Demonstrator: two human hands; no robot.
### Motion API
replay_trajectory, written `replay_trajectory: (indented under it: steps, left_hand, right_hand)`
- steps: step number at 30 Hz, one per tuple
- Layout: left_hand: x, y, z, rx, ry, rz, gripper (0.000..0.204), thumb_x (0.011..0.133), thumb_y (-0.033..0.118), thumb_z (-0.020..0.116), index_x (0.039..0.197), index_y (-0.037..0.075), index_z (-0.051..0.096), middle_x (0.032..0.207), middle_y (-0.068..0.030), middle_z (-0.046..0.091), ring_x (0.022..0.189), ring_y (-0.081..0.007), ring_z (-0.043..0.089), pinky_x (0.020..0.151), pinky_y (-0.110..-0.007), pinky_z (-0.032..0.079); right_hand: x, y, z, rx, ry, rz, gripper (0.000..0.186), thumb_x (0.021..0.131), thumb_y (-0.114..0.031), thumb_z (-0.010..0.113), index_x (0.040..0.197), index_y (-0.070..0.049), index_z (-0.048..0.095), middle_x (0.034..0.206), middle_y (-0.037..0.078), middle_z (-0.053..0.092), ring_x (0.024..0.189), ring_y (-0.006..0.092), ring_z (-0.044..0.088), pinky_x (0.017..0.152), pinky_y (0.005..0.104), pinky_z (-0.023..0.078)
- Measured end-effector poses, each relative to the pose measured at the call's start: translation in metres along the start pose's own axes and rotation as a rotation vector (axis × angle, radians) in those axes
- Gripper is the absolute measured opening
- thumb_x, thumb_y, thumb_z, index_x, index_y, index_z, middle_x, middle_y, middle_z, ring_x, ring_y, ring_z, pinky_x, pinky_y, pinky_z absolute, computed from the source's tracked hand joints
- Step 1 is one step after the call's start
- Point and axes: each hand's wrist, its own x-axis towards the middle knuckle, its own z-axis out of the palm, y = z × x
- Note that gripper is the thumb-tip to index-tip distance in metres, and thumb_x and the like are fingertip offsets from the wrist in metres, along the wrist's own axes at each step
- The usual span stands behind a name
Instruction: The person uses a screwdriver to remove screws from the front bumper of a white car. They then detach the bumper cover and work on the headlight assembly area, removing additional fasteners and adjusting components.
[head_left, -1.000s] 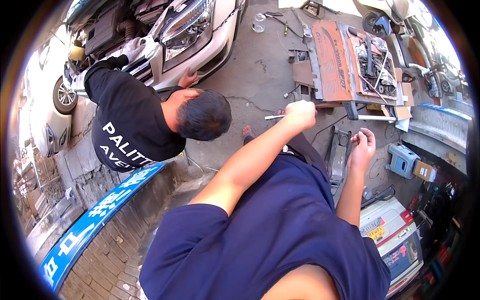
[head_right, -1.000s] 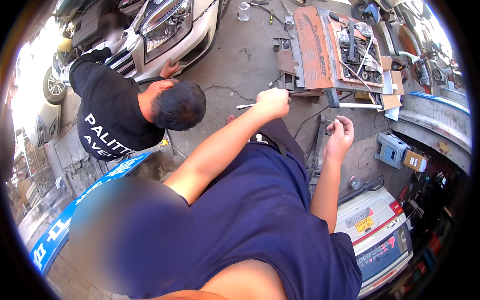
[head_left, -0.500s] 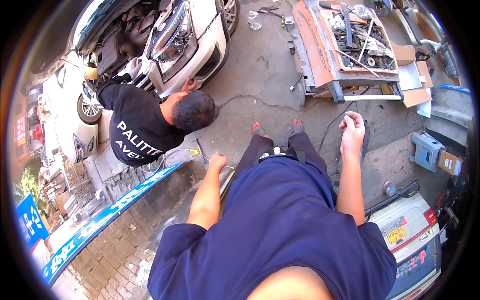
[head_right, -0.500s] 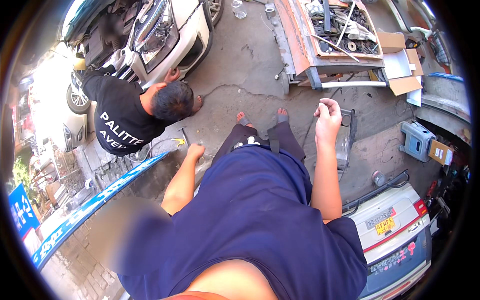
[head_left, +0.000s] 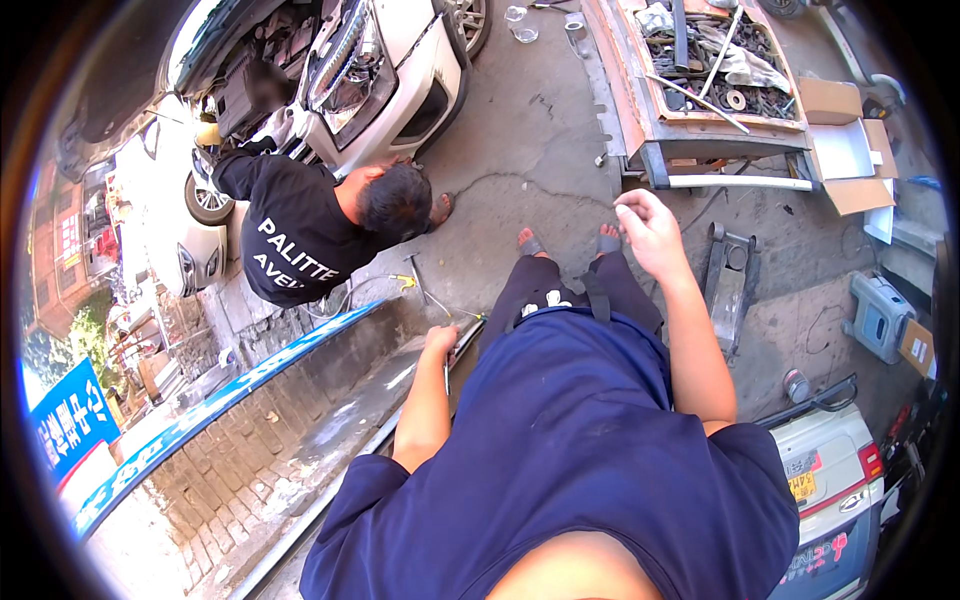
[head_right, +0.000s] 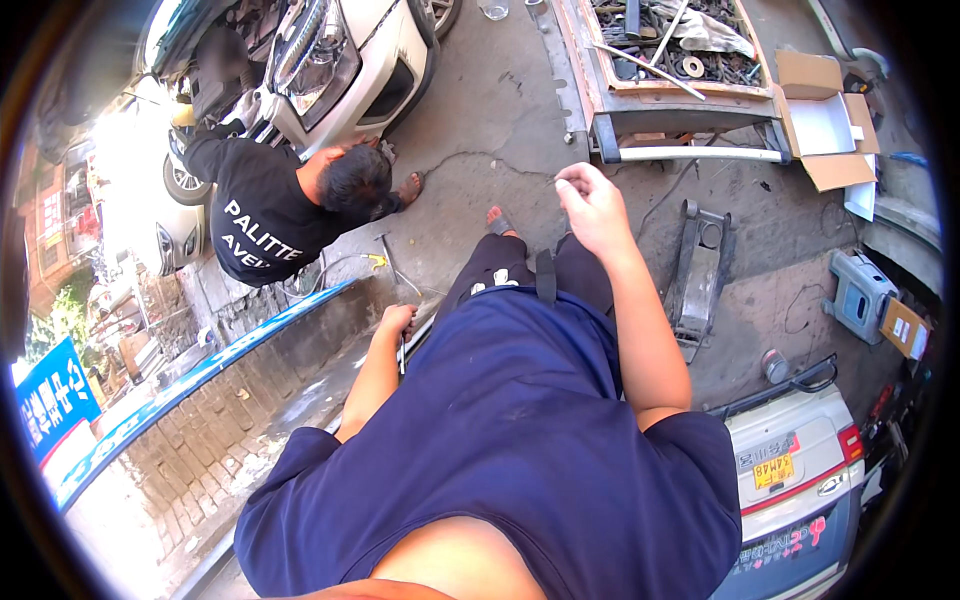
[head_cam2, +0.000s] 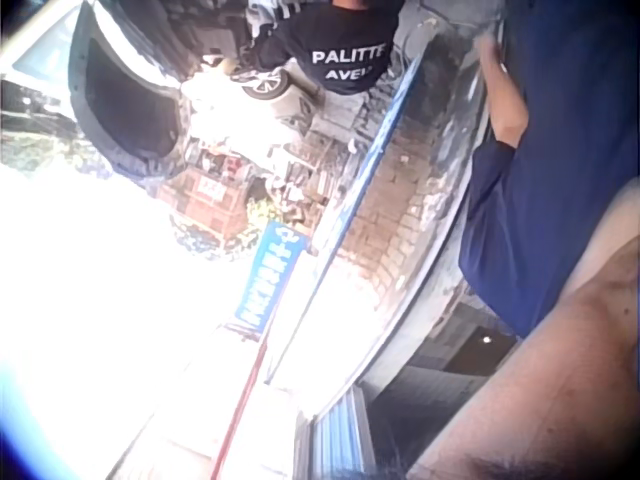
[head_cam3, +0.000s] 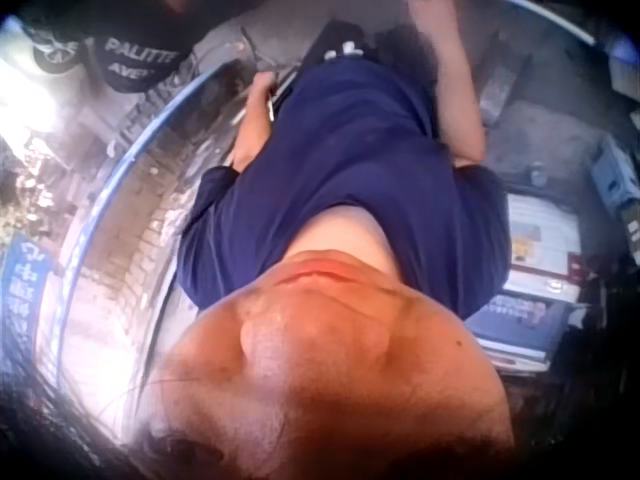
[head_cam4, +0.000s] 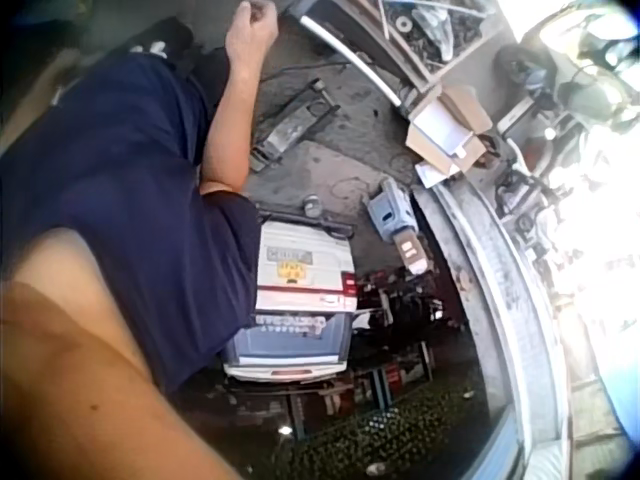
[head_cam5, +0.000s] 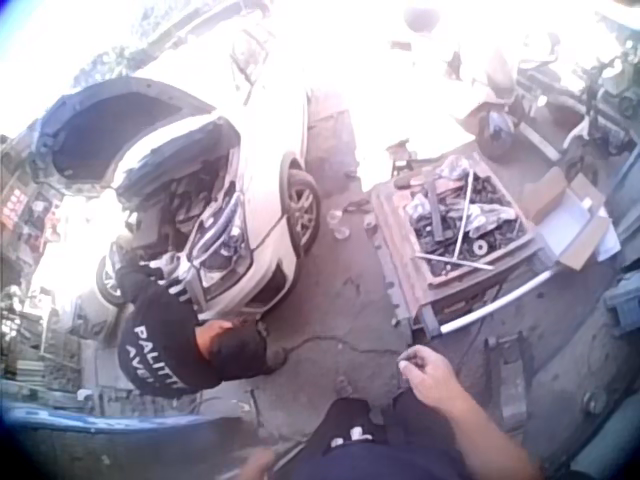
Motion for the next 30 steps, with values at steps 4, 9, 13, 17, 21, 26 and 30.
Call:
replay_trajectory:
  steps: [4, 9, 13, 17, 21, 26, 30]
  left_hand:
    - [-0.012, 0.029, 0.003, -0.045, -0.019, 0.032, 0.02, 0.09, 0.023, 0.062, 0.092, 0.003, 0.057, 0.069, -0.0075, 0.054, 0.048, -0.0167, 0.044, 0.042, -0.035, 0.036]
    - [-0.02, 0.039, 0.012, -0.125, 0.009, 0.078, 0.022, 0.09, 0.02, 0.061, 0.081, 0.002, 0.053, 0.061, -0.0068, 0.051, 0.044, -0.0157, 0.047, 0.037, -0.034, 0.034]
    - [-0.018, 0.026, 0.026, -0.083, -0.031, 0.055, 0.023, 0.09, 0.023, 0.061, 0.083, 0.001, 0.055, 0.062, -0.0076, 0.053, 0.044, -0.0166, 0.047, 0.037, -0.034, 0.035]
    - [-0.014, -0.001, 0.041, -0.051, -0.051, 0.026, 0.025, 0.089, 0.022, 0.062, 0.083, -0.001, 0.057, 0.064, -0.0088, 0.055, 0.044, -0.0183, 0.048, 0.038, -0.036, 0.037]
    - [-0.009, -0.026, 0.053, -0.07, -0.043, 0.001, 0.027, 0.087, 0.021, 0.064, 0.071, 0.001, 0.057, 0.058, -0.0082, 0.053, 0.043, -0.0187, 0.047, 0.038, -0.037, 0.035]
    - [-0.002, -0.048, 0.056, -0.178, -0.049, -0.048, 0.028, 0.083, 0.02, 0.065, 0.063, 0.002, 0.059, 0.056, -0.0083, 0.054, 0.041, -0.0184, 0.047, 0.038, -0.038, 0.032]
    - [0.028, -0.062, 0.062, 0.04, 0.008, 0.02, 0.028, 0.083, 0.02, 0.064, 0.079, -0.008, 0.066, 0.077, -0.0183, 0.065, 0.06, -0.0276, 0.062, 0.05, -0.042, 0.046]
  right_hand:
    - [-0.001, -0.017, 0.017, -0.015, -0.108, -0.023, 0.016, 0.093, -0.011, 0.061, 0.101, 0.002, 0.063, 0.08, 0.001, 0.062, 0.07, 0.0057, 0.054, 0.063, 0.0228, 0.045]
    - [-0.002, -0.022, 0.019, -0.079, -0.186, -0.024, 0.016, 0.094, -0.012, 0.06, 0.102, 0.001, 0.062, 0.081, 0.001, 0.062, 0.071, 0.0068, 0.054, 0.064, 0.024, 0.046]
    - [0.002, -0.015, 0.012, -0.082, -0.181, -0.017, 0.013, 0.096, -0.013, 0.058, 0.102, -0.002, 0.06, 0.08, 0.001, 0.06, 0.068, 0.0081, 0.056, 0.061, 0.0249, 0.047]
    - [0.007, -0.01, 0.013, -0.075, -0.174, 0.027, 0.012, 0.095, -0.013, 0.058, 0.101, -0.002, 0.06, 0.079, 0.001, 0.058, 0.066, 0.0092, 0.056, 0.059, 0.0264, 0.048]
    - [0.02, -0.014, 0.037, -0.184, -0.146, 0.055, 0.018, 0.09, -0.014, 0.062, 0.1, 0.001, 0.065, 0.084, 0.004, 0.066, 0.075, 0.0089, 0.058, 0.068, 0.0253, 0.048]
    - [0.063, -0.017, 0.094, -0.228, -0.259, 0.041, 0.022, 0.09, -0.016, 0.061, 0.103, 0.001, 0.064, 0.089, 0.007, 0.067, 0.081, 0.0135, 0.062, 0.073, 0.0296, 0.05]
    - [0.111, -0.01, 0.134, -0.184, -0.428, 0.173, 0.022, 0.092, -0.019, 0.061, 0.104, 0.0, 0.063, 0.085, 0.004, 0.062, 0.07, 0.0113, 0.057, 0.061, 0.0277, 0.048]
